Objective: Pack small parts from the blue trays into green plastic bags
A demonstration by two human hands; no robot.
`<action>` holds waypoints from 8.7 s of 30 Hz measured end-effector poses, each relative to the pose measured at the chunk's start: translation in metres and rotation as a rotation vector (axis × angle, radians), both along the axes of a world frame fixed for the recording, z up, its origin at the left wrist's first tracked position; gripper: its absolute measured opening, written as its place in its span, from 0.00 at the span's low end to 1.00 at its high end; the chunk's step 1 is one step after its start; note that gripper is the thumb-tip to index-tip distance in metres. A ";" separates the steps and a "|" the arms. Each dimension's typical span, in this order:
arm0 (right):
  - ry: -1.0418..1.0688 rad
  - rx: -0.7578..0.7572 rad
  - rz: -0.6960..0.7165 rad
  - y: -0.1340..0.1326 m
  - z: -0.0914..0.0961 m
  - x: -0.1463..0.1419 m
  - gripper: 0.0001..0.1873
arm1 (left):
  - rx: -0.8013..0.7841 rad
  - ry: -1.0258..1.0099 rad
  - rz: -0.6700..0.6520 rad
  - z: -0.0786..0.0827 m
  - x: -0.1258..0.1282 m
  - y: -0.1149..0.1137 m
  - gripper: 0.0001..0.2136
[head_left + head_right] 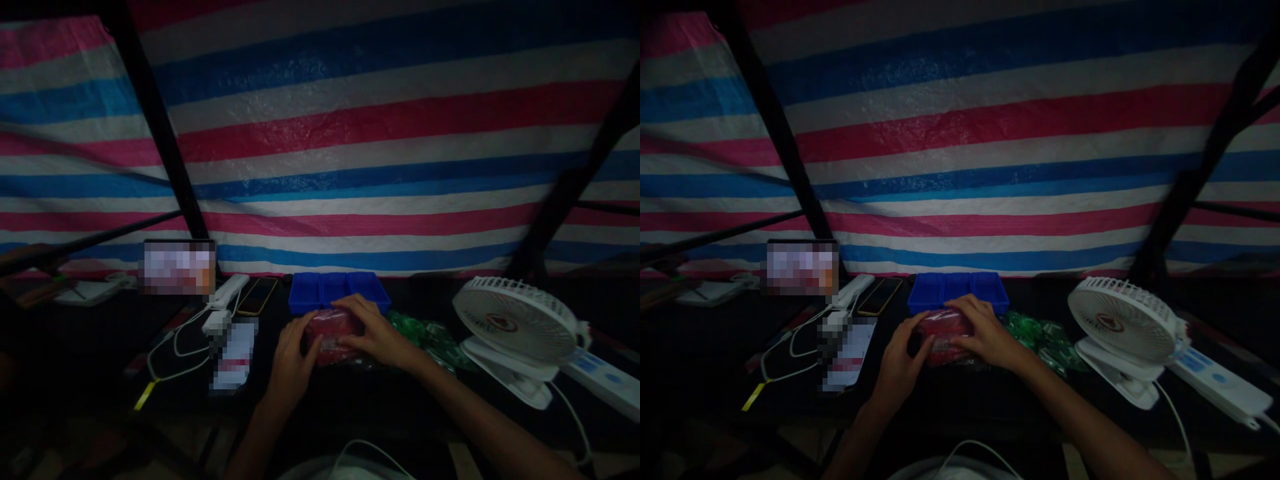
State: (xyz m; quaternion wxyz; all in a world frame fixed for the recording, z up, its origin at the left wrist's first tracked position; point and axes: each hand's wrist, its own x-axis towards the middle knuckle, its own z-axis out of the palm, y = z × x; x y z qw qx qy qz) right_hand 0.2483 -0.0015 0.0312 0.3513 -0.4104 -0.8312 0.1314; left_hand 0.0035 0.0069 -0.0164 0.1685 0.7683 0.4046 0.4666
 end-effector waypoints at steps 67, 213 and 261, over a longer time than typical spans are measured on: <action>0.618 -0.115 -0.053 0.008 -0.011 -0.016 0.15 | 0.301 -0.027 0.146 0.006 0.000 -0.010 0.19; 0.528 0.003 -0.176 0.013 -0.020 -0.023 0.12 | -0.196 -0.268 0.093 0.028 0.001 0.011 0.15; -0.141 0.103 -0.011 0.001 -0.010 -0.021 0.11 | 0.013 0.231 -0.096 0.016 -0.012 0.003 0.11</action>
